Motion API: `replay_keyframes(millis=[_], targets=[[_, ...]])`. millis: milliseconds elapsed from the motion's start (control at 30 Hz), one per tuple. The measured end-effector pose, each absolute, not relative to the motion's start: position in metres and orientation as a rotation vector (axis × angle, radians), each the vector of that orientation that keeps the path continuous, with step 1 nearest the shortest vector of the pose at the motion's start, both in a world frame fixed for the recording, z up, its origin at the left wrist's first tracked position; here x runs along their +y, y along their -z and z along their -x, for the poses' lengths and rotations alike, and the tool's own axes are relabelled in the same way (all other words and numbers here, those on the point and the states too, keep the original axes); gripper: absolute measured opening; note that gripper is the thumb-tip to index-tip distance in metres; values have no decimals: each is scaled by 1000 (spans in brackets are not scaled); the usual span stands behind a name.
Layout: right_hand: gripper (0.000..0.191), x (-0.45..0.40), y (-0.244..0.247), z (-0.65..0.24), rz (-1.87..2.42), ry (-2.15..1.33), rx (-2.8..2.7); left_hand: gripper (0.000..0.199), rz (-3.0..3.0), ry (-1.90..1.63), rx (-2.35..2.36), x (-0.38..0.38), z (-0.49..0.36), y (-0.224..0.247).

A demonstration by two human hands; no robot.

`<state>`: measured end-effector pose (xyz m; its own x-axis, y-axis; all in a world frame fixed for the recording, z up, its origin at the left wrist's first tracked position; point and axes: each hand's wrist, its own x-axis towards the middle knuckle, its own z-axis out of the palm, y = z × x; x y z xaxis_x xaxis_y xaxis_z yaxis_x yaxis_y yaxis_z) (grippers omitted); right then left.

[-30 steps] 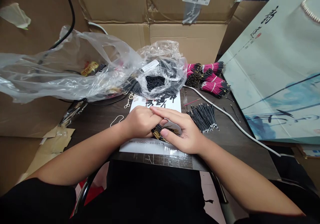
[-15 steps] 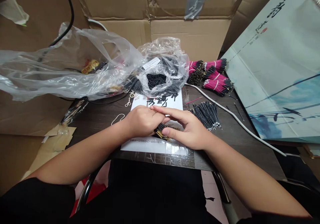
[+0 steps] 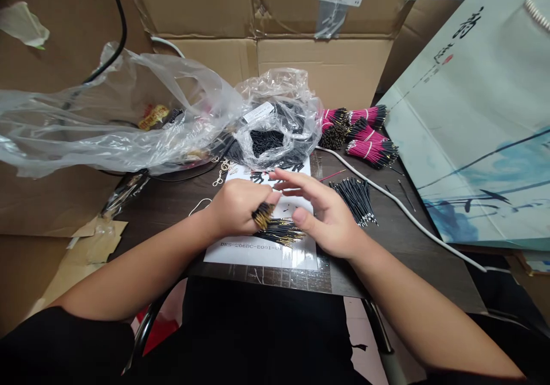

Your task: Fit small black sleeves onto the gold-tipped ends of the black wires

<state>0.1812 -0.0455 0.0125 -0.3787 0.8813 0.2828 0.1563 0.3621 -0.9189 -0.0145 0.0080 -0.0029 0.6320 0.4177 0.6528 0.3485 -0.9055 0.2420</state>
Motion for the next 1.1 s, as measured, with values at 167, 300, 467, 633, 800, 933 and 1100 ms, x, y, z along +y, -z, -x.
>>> replay_keyframes(millis=[167, 300, 467, 633, 800, 933, 1100], targets=[[31, -32, -7, -197, 1304, -366, -1973, 50, -1953, -1232, 1035, 27, 20, 2], [24, -21, 9, -199, 1430, -60, -2239, 49, -1625, -1267, 997, 41, 21, 12], [22, -8, 22, -182, 1483, 53, -2388, 51, -1699, -1265, 1039, 41, 17, 18], [17, 0, 25, -166, 1554, 119, -2417, 49, -2064, -1256, 961, 34, 15, 14], [18, 6, 24, -163, 1488, 244, -2523, 42, -2262, -1182, 838, 32, 15, 16], [13, 14, 23, -161, 1412, 257, -2608, 38, -2334, -1171, 833, 35, 17, 19], [14, 15, 22, -163, 1387, 236, -2587, 31, -2374, -1097, 958, 37, 16, 20]])
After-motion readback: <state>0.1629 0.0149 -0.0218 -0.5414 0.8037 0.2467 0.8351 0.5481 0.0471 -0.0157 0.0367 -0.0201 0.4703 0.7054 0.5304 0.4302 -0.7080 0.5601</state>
